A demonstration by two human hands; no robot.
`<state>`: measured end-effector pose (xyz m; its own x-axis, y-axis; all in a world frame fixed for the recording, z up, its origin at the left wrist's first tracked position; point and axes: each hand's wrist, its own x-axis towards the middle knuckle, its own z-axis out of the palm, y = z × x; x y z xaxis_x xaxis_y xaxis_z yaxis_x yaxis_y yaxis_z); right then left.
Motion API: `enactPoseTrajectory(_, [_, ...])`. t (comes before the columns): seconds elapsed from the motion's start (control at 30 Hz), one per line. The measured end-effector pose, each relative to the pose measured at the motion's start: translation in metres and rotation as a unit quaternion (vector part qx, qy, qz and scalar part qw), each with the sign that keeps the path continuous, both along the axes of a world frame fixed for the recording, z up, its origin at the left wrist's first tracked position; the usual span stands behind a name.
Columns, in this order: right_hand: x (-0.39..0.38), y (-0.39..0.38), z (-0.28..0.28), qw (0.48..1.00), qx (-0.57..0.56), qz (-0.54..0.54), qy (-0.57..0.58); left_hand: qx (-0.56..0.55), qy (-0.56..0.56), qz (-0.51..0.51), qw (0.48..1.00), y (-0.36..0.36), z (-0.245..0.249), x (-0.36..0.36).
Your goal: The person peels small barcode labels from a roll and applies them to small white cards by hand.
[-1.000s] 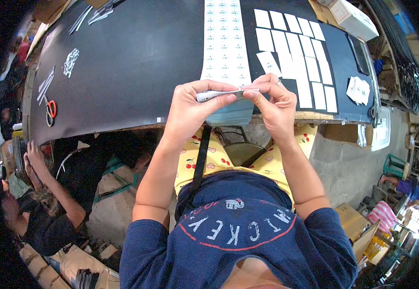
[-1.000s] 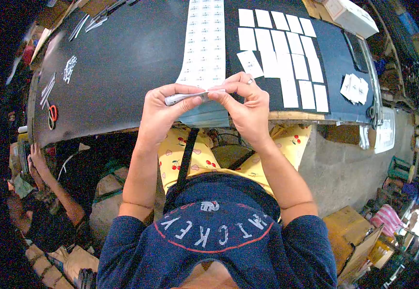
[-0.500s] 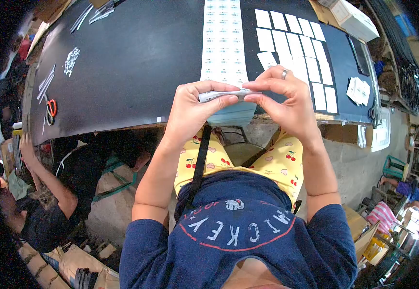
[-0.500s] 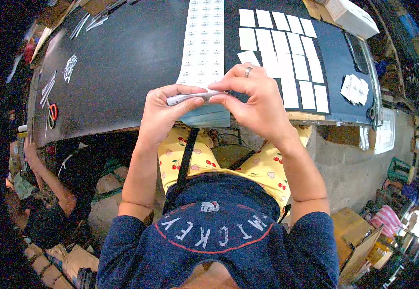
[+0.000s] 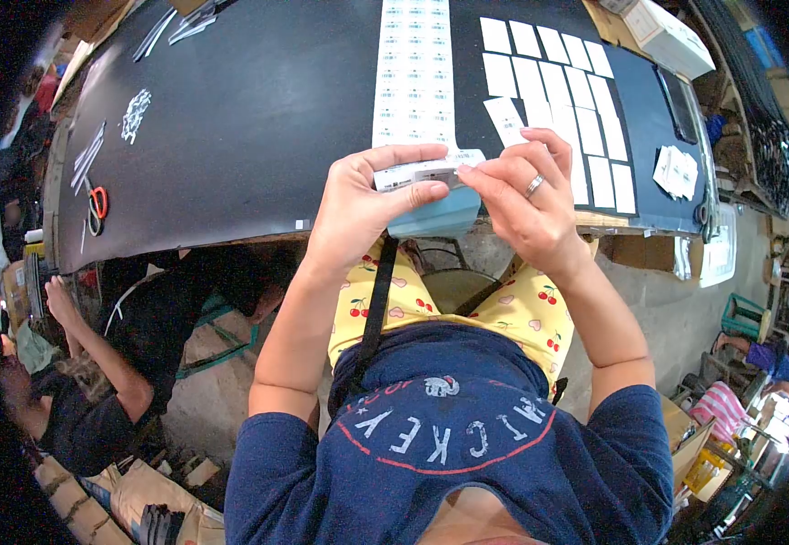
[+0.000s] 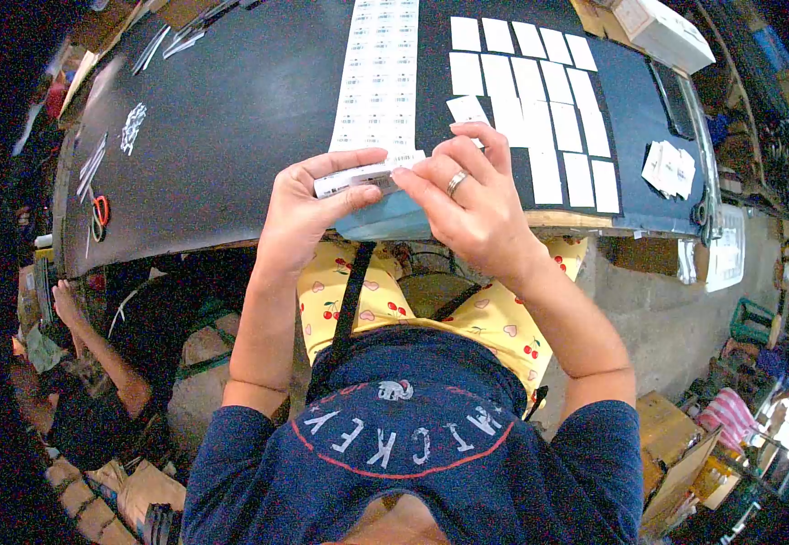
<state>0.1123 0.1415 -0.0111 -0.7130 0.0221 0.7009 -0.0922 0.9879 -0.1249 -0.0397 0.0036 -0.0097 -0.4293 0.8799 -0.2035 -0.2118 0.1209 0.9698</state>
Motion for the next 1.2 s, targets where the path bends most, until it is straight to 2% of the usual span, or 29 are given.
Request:
enactPoseTrajectory(0.17, [0.002,-0.001,-0.005,1.000,0.010,-0.006,0.013,0.018,-0.051,-0.023,0.998,-0.003,-0.001,-0.002])
enactPoseTrajectory(0.43, [0.006,-0.004,-0.008,0.999,0.021,-0.036,0.033,0.027,-0.019,-0.021,0.999,-0.002,-0.005,-0.004])
enactPoseTrajectory(0.8, [0.022,-0.010,-0.012,0.997,0.062,-0.018,0.035,0.018,-0.035,-0.015,0.999,-0.002,-0.006,-0.008])
enactPoseTrajectory(0.87, [0.024,-0.009,-0.008,0.997,0.063,-0.019,0.041,0.016,-0.007,-0.012,1.000,-0.002,-0.006,-0.010])
enactPoseTrajectory(0.97, [0.028,0.016,0.010,0.999,-0.035,-0.007,-0.005,-0.015,0.040,-0.021,0.999,-0.003,-0.001,-0.011])
enactPoseTrajectory(1.0, [0.026,0.031,0.021,0.997,-0.058,-0.045,-0.035,-0.010,0.037,-0.027,0.999,-0.004,-0.001,-0.010])
enactPoseTrajectory(1.03, [0.024,0.053,0.029,0.985,-0.150,-0.030,-0.077,-0.015,0.038,-0.026,0.999,-0.006,-0.001,-0.009])
enactPoseTrajectory(1.07, [0.022,0.078,0.035,0.964,-0.241,-0.014,-0.115,-0.019,0.041,-0.026,0.999,-0.007,0.000,-0.009])
enactPoseTrajectory(1.1, [0.021,0.101,0.038,0.943,-0.283,-0.002,-0.178,-0.015,0.040,-0.028,0.999,-0.008,-0.001,-0.008])
enactPoseTrajectory(1.2, [0.015,0.160,0.026,0.880,-0.354,0.020,-0.317,-0.024,0.044,-0.035,0.998,-0.012,0.002,-0.007])
